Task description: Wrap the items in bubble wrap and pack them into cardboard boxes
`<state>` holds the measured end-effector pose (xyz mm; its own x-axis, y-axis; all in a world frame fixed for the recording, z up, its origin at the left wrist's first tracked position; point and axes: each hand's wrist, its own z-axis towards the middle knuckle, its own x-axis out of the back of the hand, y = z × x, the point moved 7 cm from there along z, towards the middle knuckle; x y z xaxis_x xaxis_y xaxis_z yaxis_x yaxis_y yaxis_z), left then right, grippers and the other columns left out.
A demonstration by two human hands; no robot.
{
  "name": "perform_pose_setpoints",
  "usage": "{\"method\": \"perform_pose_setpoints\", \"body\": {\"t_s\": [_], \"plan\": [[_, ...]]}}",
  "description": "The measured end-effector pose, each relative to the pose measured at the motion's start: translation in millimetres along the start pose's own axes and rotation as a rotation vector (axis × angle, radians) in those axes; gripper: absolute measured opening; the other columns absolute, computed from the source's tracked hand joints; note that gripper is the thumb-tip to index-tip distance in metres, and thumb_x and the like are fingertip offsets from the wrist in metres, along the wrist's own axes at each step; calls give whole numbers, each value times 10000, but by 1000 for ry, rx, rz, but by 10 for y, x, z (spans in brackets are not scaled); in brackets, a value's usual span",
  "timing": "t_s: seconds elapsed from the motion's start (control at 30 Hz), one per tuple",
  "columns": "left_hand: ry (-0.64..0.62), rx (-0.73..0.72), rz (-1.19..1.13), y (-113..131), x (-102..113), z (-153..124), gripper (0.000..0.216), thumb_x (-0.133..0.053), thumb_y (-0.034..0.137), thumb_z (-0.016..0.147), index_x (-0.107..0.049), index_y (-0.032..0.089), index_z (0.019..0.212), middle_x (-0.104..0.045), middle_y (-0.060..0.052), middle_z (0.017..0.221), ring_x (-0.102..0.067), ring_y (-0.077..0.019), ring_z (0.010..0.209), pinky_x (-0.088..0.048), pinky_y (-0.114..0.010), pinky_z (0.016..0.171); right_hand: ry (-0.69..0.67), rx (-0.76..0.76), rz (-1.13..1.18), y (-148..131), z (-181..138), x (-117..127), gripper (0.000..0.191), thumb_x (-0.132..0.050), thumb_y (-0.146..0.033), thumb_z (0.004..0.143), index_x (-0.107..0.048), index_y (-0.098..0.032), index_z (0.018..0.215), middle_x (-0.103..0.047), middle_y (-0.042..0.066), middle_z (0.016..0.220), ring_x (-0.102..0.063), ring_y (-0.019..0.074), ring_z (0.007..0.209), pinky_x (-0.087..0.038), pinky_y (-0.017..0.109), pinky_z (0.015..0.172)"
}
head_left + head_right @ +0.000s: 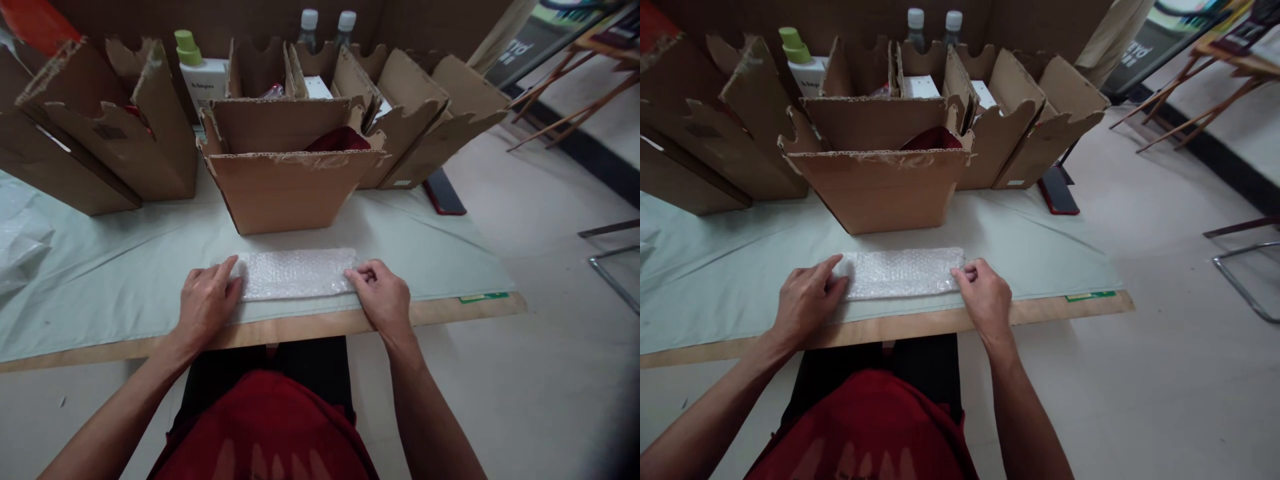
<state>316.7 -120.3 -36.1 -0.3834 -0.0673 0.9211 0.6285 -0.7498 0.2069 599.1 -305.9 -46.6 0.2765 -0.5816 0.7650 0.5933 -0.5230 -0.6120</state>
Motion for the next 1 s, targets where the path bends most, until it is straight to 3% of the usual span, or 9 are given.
{"method": "perform_pose_setpoints", "body": {"t_s": [0.13, 0.23, 0.33, 0.43, 0.5, 0.57, 0.8, 0.9, 1.0], "plan": [[93, -9, -4, 108, 246, 10, 363, -592, 316, 963, -627, 179, 1298, -677, -173, 1171, -660, -312, 1045, -518, -446, 877, 136, 20, 156, 18, -76, 276, 278, -667, -492, 880, -691, -216, 899, -713, 20, 760, -633, 183, 655, -522, 329, 661], [102, -171, -82, 457, 273, 99, 316, -548, 181, 970, -619, 205, 1277, -618, -169, 1364, -593, -319, 1263, -494, -481, 1014, 193, 243, 96, -299, -158, 321, 177, -586, -345, 967, -705, -216, 994, -768, 72, 969, -707, 229, 912, -558, 387, 841], [-17, -343, -130, 805, 40, 201, 383, -471, 76, 967, -611, 186, 1306, -545, -162, 1512, -453, -320, 1454, -426, -497, 1126, -17, 541, 39, -756, -232, -41, 324, -491, -269, 1014, -650, -210, 1290, -704, 112, 1329, -620, 266, 1282, -481, 466, 1087], [-204, -385, -79, 899, -310, 212, 422, -464, 193, 1022, -529, 142, 1436, -488, -193, 1574, -397, -346, 1501, -339, -556, 1195, -303, 685, -81, -973, -286, -530, 491, -459, -275, 1022, -510, -144, 1492, -545, 144, 1543, -465, 291, 1462, -402, 498, 1184], [-293, -347, -34, 830, -462, 168, 502, -478, 334, 1043, -455, 157, 1512, -439, -199, 1611, -360, -387, 1518, -259, -639, 1215, -406, 697, -180, -920, -286, -709, 547, -492, -342, 1020, -483, -114, 1517, -485, 165, 1590, -411, 319, 1498, -351, 524, 1217], [-323, -297, -5, 741, -504, 121, 550, -491, 419, 1038, -421, 207, 1541, -386, -185, 1648, -302, -426, 1538, -187, -715, 1204, -421, 672, -245, -751, -258, -714, 598, -528, -430, 1010, -474, -143, 1532, -452, 160, 1614, -378, 336, 1516, -296, 553, 1240], [-344, -244, -32, 724, -461, 87, 538, -525, 425, 1024, -431, 252, 1524, -370, -173, 1658, -256, -474, 1543, -115, -779, 1180, -272, 535, -309, -51, -120, -278, 580, -409, -519, 1038, -480, -216, 1528, -463, 144, 1610, -406, 334, 1501, -308, 587, 1203], [-323, -223, -104, 691, -444, 103, 535, -510, 432, 1029, -428, 235, 1520, -337, -196, 1666, -242, -470, 1549, -121, -767, 1186, -179, 491, -214, -51, -7, -127, 523, -324, -481, 1061, -564, -218, 1445, -578, 142, 1512, -501, 313, 1431, -393, 557, 1135], [-204, -140, -191, 494, -300, 170, 518, -476, 395, 1040, -403, 220, 1521, -276, -203, 1687, -252, -409, 1557, -205, -688, 1207, -133, 498, -137, -219, 161, -70, 458, -414, -448, 1030, -612, -232, 1383, -653, 130, 1418, -581, 307, 1337, -437, 519, 1076]]}}
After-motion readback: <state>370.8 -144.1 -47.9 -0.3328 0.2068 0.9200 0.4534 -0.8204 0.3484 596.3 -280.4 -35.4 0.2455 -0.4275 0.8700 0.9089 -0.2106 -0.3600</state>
